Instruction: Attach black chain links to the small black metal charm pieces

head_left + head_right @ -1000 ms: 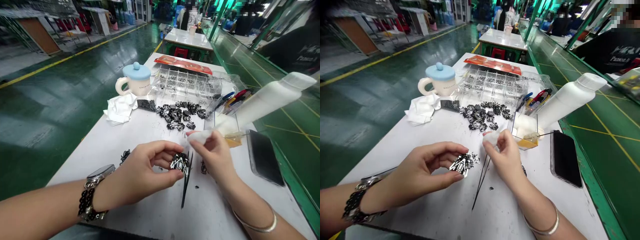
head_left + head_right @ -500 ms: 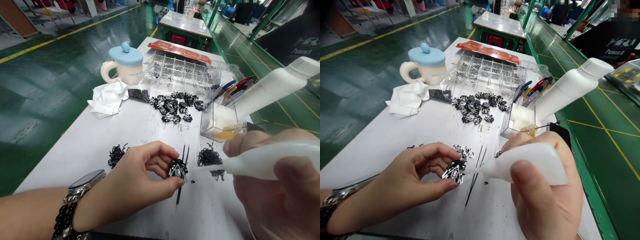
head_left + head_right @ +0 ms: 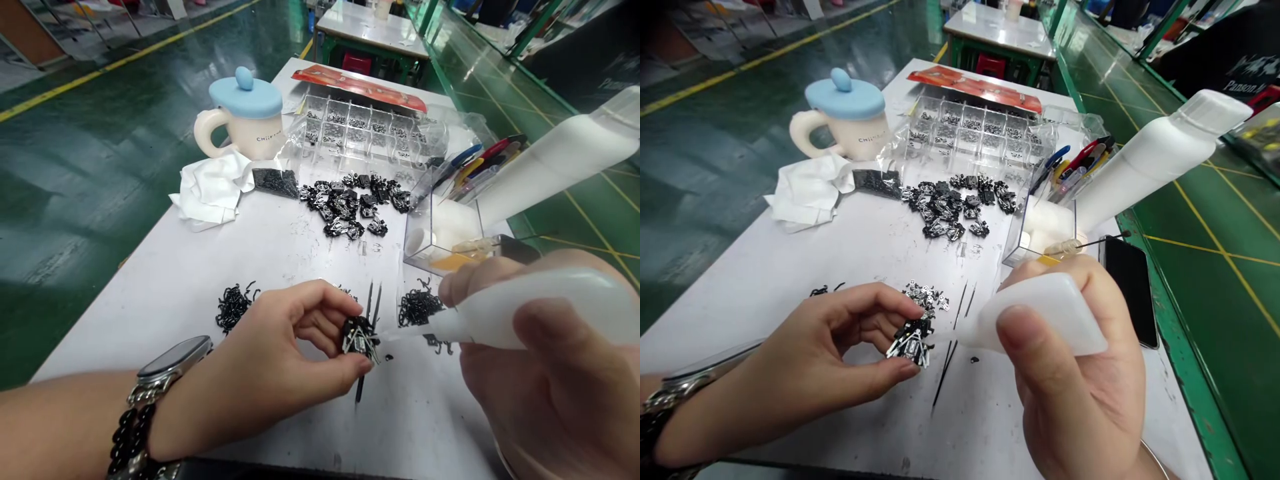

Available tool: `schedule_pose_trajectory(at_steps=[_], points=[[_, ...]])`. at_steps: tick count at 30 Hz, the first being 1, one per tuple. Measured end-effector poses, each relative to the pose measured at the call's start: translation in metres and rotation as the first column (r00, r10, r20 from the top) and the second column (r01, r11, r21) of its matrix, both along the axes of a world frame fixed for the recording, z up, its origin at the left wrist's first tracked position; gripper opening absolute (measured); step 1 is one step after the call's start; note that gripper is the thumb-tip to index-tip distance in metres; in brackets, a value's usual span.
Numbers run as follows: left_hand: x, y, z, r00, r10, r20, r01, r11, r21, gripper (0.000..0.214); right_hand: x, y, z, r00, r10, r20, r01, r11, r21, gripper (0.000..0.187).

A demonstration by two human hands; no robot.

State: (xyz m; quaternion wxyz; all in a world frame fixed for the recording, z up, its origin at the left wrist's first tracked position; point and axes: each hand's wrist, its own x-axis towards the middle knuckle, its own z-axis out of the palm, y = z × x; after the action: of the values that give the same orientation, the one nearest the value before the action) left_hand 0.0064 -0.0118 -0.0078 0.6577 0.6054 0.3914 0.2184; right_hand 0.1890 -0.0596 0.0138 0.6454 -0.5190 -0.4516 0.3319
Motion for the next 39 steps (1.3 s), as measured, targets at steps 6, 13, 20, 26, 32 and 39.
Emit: schedule_pose_trajectory(at_steps=[6,13,20,26,32,39], points=[[-0.0014,-0.0010,0.0014,1.000,-0.001,0.002,0.001,1.000,-0.003,0.024,-0.0007,-0.0011,-0.0011,1.000,-0.020,0.007,0.020,1.000,-0.004,0.020],[-0.0012,-0.0009,0.0011,1.000,-0.007,0.001,0.007,1.000,-0.005,0.023,-0.0022,0.0005,-0.0019,1.000,0.004,0.001,-0.004,1.000,-0.015,0.022],[0.0005,-0.0006,0.0015,1.000,-0.007,-0.003,0.007,1.000,-0.001,0.024,-0.0019,0.0017,-0.0028,1.000,0.011,-0.011,-0.011,1.000,-0.007,0.024],[-0.0011,-0.0010,0.0010,1.000,-0.004,-0.013,0.004,1.000,0.010,0.023,-0.0005,0.0008,-0.0001,1.000,-0.001,0.002,0.001,1.000,-0.018,0.022],[-0.0025,-0.0016,0.0008,1.000,-0.005,-0.018,0.006,0.999,0.033,0.024,0.0009,-0.0013,0.0020,0.999,-0.037,-0.039,0.037,0.999,-0.017,0.019],[-0.0016,-0.0014,0.0011,1.000,-0.010,-0.020,0.011,0.997,0.072,0.024,-0.0020,0.0007,-0.0004,0.998,0.012,-0.054,-0.012,1.000,-0.006,0.021]])
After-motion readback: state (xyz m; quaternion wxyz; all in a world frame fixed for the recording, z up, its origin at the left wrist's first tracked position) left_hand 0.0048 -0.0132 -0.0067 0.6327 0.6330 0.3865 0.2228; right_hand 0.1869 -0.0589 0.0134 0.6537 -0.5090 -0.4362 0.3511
